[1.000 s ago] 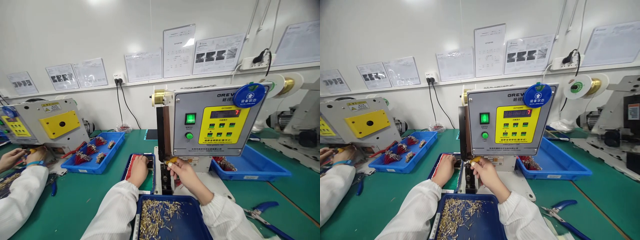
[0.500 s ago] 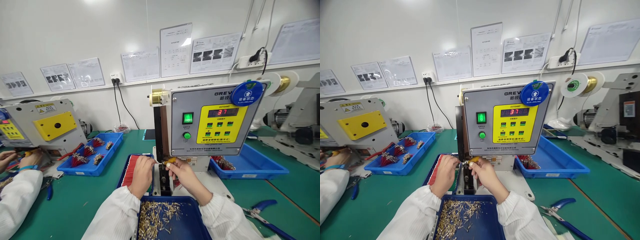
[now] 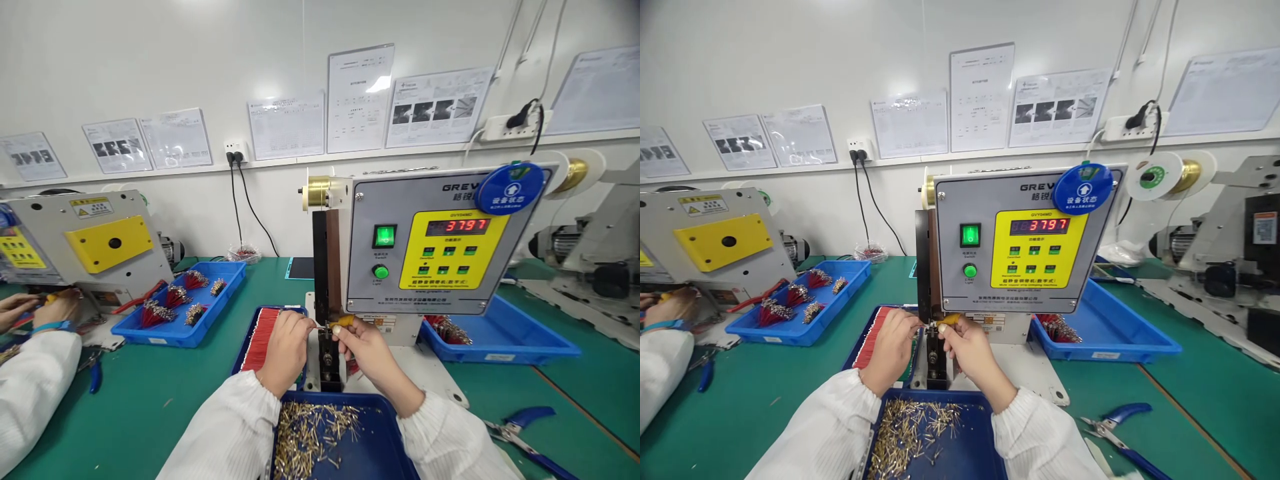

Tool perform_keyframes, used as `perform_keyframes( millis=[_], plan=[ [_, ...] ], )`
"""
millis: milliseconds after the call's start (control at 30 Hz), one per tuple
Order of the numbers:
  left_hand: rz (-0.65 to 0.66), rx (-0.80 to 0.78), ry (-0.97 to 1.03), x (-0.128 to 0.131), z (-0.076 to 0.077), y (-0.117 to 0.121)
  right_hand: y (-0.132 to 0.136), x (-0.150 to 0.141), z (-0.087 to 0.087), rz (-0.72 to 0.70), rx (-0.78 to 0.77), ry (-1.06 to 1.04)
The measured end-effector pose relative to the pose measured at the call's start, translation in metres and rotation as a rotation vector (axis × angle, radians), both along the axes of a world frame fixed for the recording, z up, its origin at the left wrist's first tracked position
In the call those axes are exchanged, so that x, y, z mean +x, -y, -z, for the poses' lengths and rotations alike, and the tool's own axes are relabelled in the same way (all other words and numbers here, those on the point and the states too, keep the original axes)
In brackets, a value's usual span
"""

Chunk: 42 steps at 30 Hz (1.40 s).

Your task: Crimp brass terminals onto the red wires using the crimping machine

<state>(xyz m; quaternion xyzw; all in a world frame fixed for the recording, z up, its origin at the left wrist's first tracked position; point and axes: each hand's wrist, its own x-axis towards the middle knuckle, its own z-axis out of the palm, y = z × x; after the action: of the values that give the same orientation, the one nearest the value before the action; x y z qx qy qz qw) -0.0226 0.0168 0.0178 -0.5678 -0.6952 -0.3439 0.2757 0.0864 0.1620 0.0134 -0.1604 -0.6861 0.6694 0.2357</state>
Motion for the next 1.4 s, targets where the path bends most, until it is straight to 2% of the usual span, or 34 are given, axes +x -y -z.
perform_keyframes(
  millis=[300, 567, 800, 1400],
  plan=[
    [-0.03, -0.027, -0.019, -0.001, 0.002, 0.001, 0.001, 0.001, -0.001, -0.004, 0.012, 0.007],
    [-0.034, 0.082, -0.026, 0.003, -0.004, 0.003, 0.005, 0.001, -0.007, 0.014, -0.015, -0.006],
    [-0.02, 0.071, -0.029, 0.002, -0.002, 0.002, 0.014, 0.001, -0.007, 0.106, -0.015, -0.042],
    [-0.02, 0.03, 0.005, 0.001, 0.0, 0.0, 0.015, 0.002, -0.006, 0.128, 0.012, 0.007]
  ],
)
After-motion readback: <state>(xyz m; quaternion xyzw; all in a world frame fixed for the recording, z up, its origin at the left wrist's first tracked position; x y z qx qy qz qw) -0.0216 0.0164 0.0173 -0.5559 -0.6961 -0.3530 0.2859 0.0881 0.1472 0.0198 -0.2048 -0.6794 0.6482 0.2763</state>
